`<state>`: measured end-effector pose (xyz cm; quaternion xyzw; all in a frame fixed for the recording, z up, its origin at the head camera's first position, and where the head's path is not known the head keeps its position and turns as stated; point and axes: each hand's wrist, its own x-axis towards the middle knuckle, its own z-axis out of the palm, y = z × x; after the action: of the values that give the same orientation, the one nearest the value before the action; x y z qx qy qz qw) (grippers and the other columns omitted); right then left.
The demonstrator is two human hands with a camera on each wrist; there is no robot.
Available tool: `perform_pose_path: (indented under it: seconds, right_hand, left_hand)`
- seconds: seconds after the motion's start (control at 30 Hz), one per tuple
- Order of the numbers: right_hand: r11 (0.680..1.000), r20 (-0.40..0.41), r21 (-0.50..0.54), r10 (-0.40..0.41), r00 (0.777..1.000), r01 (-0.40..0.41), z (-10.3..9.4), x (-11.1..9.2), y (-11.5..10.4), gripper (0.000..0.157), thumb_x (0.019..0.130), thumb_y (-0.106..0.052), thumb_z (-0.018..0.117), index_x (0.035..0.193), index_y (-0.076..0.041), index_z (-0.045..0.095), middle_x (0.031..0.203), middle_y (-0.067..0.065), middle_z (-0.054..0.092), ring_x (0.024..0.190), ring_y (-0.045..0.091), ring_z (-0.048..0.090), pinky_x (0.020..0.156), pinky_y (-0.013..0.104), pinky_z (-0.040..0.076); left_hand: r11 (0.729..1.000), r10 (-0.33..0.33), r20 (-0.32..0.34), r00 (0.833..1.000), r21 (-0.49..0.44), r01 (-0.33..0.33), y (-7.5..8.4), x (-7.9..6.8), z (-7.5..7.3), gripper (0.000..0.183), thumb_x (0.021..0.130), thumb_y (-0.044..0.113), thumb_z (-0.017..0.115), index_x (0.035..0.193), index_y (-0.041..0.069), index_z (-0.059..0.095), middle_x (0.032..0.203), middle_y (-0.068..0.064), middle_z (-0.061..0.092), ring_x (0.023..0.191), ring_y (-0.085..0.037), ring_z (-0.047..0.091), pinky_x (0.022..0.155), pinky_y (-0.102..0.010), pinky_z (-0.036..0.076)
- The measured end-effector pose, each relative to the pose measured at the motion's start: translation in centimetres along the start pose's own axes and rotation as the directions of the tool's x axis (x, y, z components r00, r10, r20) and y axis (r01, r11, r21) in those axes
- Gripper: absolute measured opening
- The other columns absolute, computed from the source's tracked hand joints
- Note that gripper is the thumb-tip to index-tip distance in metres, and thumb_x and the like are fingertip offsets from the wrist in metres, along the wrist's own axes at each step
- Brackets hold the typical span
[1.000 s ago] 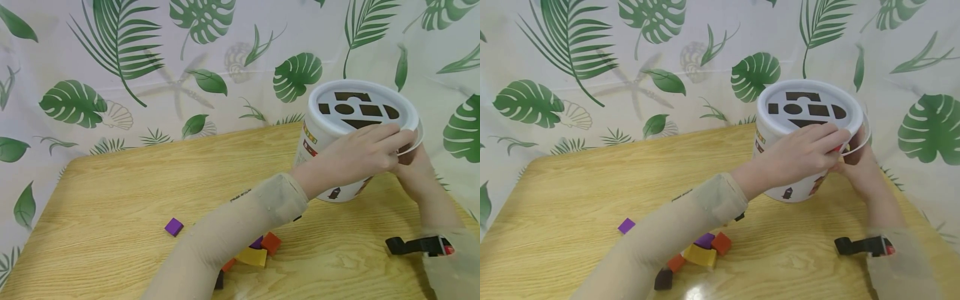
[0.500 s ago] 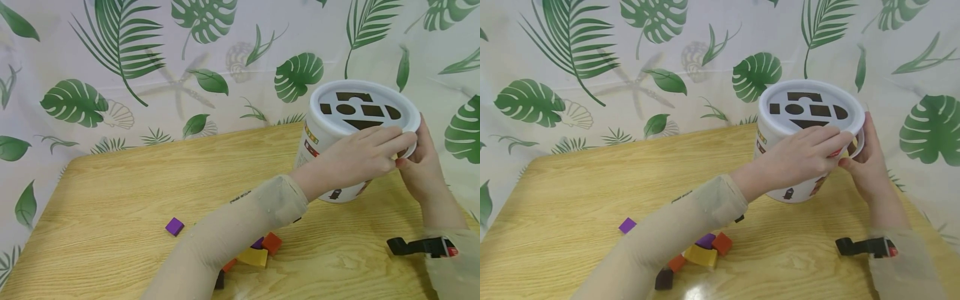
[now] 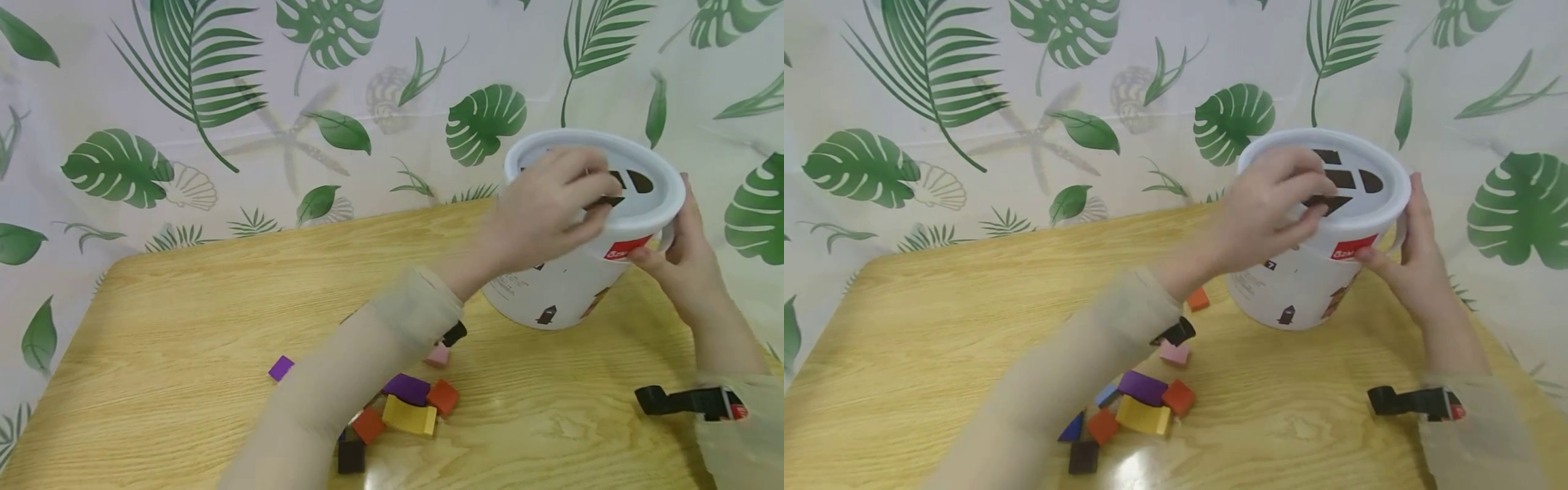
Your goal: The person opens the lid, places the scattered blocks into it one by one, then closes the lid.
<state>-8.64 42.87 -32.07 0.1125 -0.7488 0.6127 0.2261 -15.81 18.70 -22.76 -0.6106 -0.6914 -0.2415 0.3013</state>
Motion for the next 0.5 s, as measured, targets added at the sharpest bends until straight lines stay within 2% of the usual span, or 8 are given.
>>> perform_pose_path:
  seconds: [0.07,0.1,0.17,0.2,0.23,0.33,0.43,0.5]
  right_hand:
    - [0.996,-0.003,-0.094,0.01,1.0,-0.01,0.0,0.2,-0.6,0.094,0.081,-0.01,0.077,0.153,-0.023,0.018,0.157,0.004,0.015,0.142,0.013,0.004,0.115,0.03,0.002]
    - [0.99,0.001,-0.139,0.002,1.0,-0.002,0.0,0.2,-0.8,0.095,0.08,-0.01,0.077,0.154,-0.023,0.018,0.158,0.003,0.015,0.143,0.012,0.001,0.114,0.031,-0.004]
    - [0.991,0.022,-0.135,-0.017,1.0,0.02,0.1,0.3,-1.1,0.095,0.078,-0.005,0.079,0.153,-0.019,0.022,0.155,0.006,0.023,0.143,0.015,0.007,0.115,0.033,-0.003]
    - [0.992,0.036,-0.122,-0.032,0.999,0.036,0.2,0.4,-1.2,0.094,0.076,-0.003,0.079,0.152,-0.016,0.025,0.153,0.008,0.027,0.142,0.017,0.011,0.115,0.031,0.0]
    - [0.991,0.047,-0.123,-0.042,0.998,0.048,0.3,0.4,-1.3,0.094,0.075,-0.003,0.08,0.151,-0.015,0.027,0.152,0.009,0.029,0.141,0.019,0.015,0.115,0.03,0.004]
    - [0.986,0.067,-0.156,-0.041,0.997,0.051,0.5,0.4,-1.6,0.094,0.075,-0.008,0.082,0.151,-0.016,0.027,0.15,0.009,0.031,0.139,0.02,0.021,0.115,0.028,0.011]
    - [0.981,0.079,-0.194,-0.011,0.997,0.026,0.8,0.4,-1.8,0.094,0.076,-0.011,0.081,0.151,-0.02,0.025,0.15,0.007,0.03,0.14,0.018,0.021,0.116,0.032,0.009]
    - [0.978,0.085,-0.207,0.009,0.996,0.009,0.9,0.4,-2.0,0.093,0.078,-0.008,0.079,0.151,-0.021,0.024,0.15,0.005,0.031,0.14,0.017,0.021,0.116,0.033,0.008]
  left_hand:
    - [0.992,-0.117,-0.037,0.992,-0.049,0.115,-1.2,-0.4,-1.2,0.021,0.093,0.016,0.056,0.107,0.006,0.068,0.111,-0.006,0.059,0.106,-0.018,0.051,0.099,-0.016,0.03]
    - [0.978,-0.19,-0.039,0.981,-0.091,0.186,-1.7,-0.6,-1.8,0.021,0.092,0.016,0.058,0.108,0.005,0.067,0.112,-0.006,0.058,0.107,-0.017,0.049,0.097,-0.015,0.03]
    - [0.93,-0.333,-0.013,0.943,-0.167,0.326,-2.7,-1.1,-2.7,0.027,0.092,0.018,0.061,0.115,0.004,0.063,0.117,-0.006,0.055,0.111,-0.015,0.045,0.096,-0.013,0.03]
    - [0.894,-0.402,0.01,0.916,-0.212,0.394,-3.1,-1.4,-3.1,0.031,0.092,0.019,0.062,0.119,0.004,0.061,0.119,-0.006,0.053,0.111,-0.014,0.044,0.095,-0.012,0.03]
    - [0.845,-0.47,0.042,0.882,-0.267,0.463,-3.4,-1.6,-3.4,0.035,0.092,0.02,0.063,0.122,0.004,0.058,0.122,-0.005,0.05,0.113,-0.013,0.043,0.094,-0.01,0.031]
    - [0.668,-0.637,0.142,0.758,-0.388,0.635,-4.4,-2.1,-3.7,0.045,0.093,0.026,0.062,0.131,0.005,0.051,0.124,-0.003,0.045,0.109,-0.011,0.044,0.088,-0.011,0.037]
    - [0.482,-0.742,0.242,0.625,-0.457,0.748,-5.0,-2.3,-3.6,0.049,0.094,0.033,0.06,0.135,0.007,0.05,0.123,-0.001,0.047,0.106,-0.01,0.048,0.084,-0.015,0.043]
    - [0.378,-0.782,0.298,0.548,-0.471,0.797,-5.3,-2.4,-3.3,0.05,0.095,0.036,0.059,0.135,0.007,0.05,0.123,0.0,0.051,0.107,-0.011,0.049,0.084,-0.018,0.045]
